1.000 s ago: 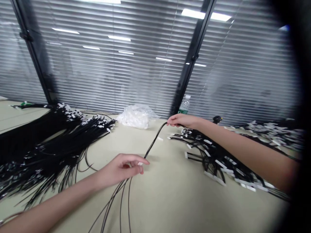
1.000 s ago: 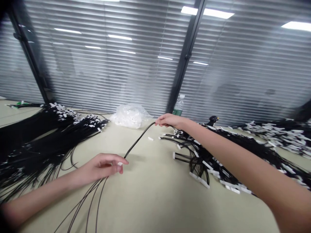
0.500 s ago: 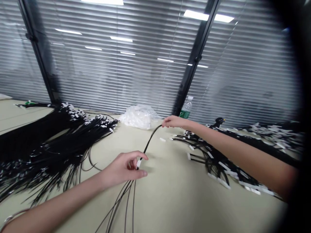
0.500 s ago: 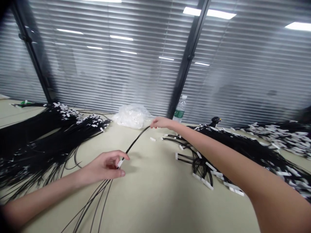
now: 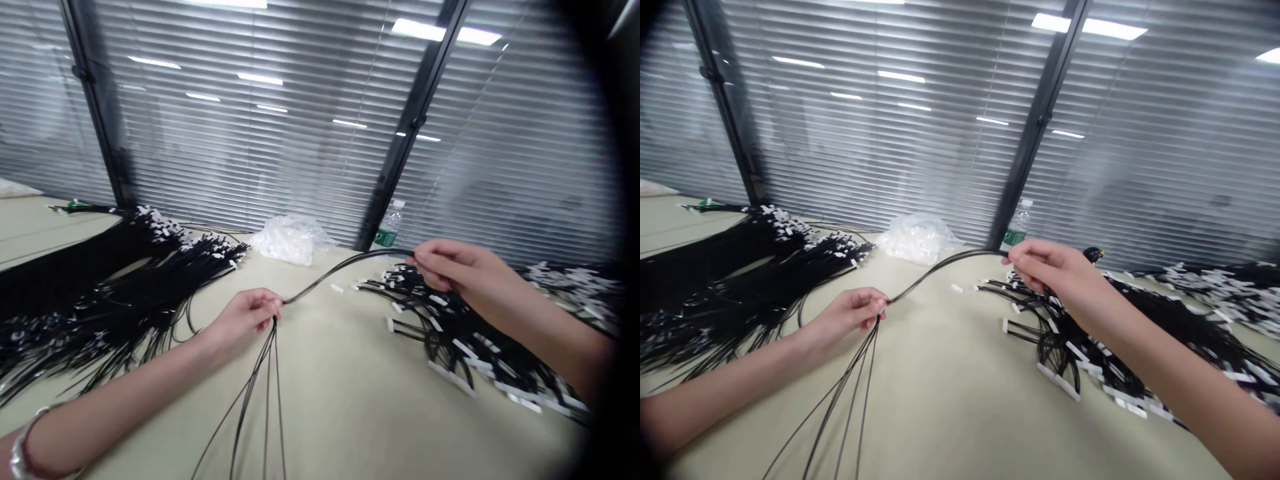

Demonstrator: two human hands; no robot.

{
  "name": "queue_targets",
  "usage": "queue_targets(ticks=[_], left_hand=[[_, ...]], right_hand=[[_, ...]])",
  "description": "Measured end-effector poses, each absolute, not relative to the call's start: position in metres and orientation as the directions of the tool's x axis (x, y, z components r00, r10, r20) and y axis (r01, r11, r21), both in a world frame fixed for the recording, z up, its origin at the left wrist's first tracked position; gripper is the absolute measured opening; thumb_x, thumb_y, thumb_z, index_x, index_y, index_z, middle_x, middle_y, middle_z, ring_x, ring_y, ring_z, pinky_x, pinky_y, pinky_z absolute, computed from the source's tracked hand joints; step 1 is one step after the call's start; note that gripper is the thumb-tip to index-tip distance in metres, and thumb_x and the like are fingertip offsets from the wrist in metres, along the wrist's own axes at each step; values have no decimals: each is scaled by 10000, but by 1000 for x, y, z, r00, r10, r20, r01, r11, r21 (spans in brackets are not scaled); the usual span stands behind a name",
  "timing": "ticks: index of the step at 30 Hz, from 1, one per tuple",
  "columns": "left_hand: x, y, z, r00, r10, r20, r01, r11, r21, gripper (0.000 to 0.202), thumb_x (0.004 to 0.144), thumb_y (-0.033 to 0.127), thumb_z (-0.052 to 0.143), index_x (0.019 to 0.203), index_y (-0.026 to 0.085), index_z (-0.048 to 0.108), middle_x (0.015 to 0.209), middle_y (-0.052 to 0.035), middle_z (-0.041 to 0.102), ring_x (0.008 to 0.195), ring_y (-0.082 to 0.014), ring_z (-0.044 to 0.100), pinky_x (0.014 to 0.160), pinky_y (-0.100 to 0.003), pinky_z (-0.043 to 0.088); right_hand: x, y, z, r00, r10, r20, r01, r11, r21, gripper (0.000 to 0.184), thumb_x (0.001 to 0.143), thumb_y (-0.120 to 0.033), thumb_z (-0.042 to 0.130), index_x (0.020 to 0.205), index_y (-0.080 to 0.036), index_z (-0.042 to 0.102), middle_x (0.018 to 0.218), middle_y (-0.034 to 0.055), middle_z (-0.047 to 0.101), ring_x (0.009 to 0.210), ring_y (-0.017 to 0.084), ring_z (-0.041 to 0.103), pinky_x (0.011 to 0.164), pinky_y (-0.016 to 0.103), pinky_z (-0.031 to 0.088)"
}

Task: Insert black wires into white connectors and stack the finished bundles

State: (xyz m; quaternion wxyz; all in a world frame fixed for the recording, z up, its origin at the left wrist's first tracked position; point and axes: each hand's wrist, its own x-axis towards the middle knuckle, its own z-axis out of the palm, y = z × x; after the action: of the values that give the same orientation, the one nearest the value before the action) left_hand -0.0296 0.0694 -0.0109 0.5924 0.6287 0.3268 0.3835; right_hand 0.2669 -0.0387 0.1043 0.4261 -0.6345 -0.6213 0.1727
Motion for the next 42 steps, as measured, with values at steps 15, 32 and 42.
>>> queue_targets(ticks=[15, 32, 42], left_hand=[[-35, 69, -3, 138, 951, 276, -278, -230, 932, 153, 738, 296, 629, 761, 154, 577, 815, -26, 605, 711, -139, 597, 791, -340, 475], [-31, 39, 14, 425, 814, 396, -217, -333, 918, 52, 836, 240, 518, 833, 191, 532, 753, -2, 559, 677, -125, 552, 678, -277, 430], [-48, 53, 40, 318, 915, 249, -481, -71, 874, 88, 795, 214, 559, 826, 167, 627, 747, -14, 513, 688, -110, 493, 604, -205, 436]], right_hand=[[174, -9, 67, -199, 846, 495, 879, 378, -292, 657, 866, -510, 374, 1404, -238, 114, 1449, 15, 179, 1319, 202, 179, 1075, 393, 202], [163, -10, 31, -457, 885, -93, 382, 101, -919, 439, 872, -551, 325, 996, -172, 508, 566, -63, 280, 445, 45, 238, 387, 167, 225], [260, -69, 53, -359, 899, -252, 669, 60, -741, 399, 900, -488, 312, 966, -201, 581, 649, -18, 328, 567, 84, 316, 502, 203, 286]])
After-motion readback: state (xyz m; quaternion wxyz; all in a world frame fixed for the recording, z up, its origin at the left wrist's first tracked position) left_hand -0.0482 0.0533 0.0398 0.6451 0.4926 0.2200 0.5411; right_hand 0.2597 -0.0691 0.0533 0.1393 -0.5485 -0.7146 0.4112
